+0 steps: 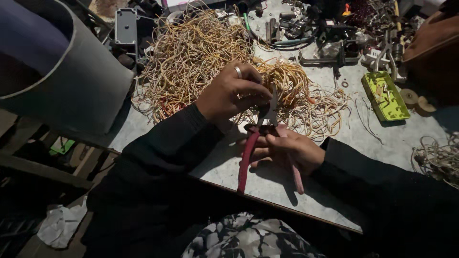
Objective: The person uses red-handled pliers to repeatedly cut strands of multicolored wire from a large pile on a cluttered workbench. The cut pieces are dropped into a nearby bucket. The person briefly handles a coiled copper wire component before resuming cutting.
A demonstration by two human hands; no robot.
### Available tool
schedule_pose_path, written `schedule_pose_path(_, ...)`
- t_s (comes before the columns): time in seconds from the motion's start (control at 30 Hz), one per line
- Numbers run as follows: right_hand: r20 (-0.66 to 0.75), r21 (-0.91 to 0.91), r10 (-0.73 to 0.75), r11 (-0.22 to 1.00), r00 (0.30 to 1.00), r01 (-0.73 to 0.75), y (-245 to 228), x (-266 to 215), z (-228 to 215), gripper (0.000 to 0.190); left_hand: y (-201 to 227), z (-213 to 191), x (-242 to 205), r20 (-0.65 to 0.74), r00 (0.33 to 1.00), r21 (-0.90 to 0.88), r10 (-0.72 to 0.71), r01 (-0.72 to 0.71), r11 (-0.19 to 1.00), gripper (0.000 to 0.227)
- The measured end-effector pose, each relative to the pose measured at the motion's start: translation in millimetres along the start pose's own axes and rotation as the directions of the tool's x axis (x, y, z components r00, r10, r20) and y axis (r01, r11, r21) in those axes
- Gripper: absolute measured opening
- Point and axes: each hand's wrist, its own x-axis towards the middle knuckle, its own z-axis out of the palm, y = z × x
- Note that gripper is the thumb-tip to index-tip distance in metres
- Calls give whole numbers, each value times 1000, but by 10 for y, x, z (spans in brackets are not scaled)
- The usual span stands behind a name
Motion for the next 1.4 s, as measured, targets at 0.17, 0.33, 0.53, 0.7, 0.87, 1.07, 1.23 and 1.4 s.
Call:
schedule_pose_path(0.17,-61,21,-20,1000,998,21,47,0,-44,66,-2,31,-27,8,999,-38,-45,45,998,20)
schedule_pose_path(0.33,-8,72,-63,995,998,63,46,-12,-36,59,12,36,-2,9,999,-37,-50,50,998,18)
schedule_pose_path(0.53,1,202,135,970,991,-132,0,-99,66,61,44,59,-16,1,998,-29,-63,62,998,17)
schedule_pose_path(0.7,-108,253,175,957,979,-143,29,-188,81,59,16,55,-14,-32,999,-27,15,-16,1000,21)
schedule_pose_path(0.87,-148,112,34,994,988,-18,86,-159,-20,63,35,44,-19,-55,995,-16,86,-87,996,23)
schedule_pose_path(1.07,-89,94,49,995,995,-41,95,-182,-92,51,86,3,-4,-60,989,2,138,-138,990,22)
schedule_pose_path(1.23,-62,92,93,992,994,-87,81,-150,-63,35,156,-10,3,-57,992,-43,116,-119,992,19)
schedule_pose_path(1.4,-113,40,64,997,991,-60,102,-155,-42,29,164,15,-4,-108,976,-60,188,-195,979,18)
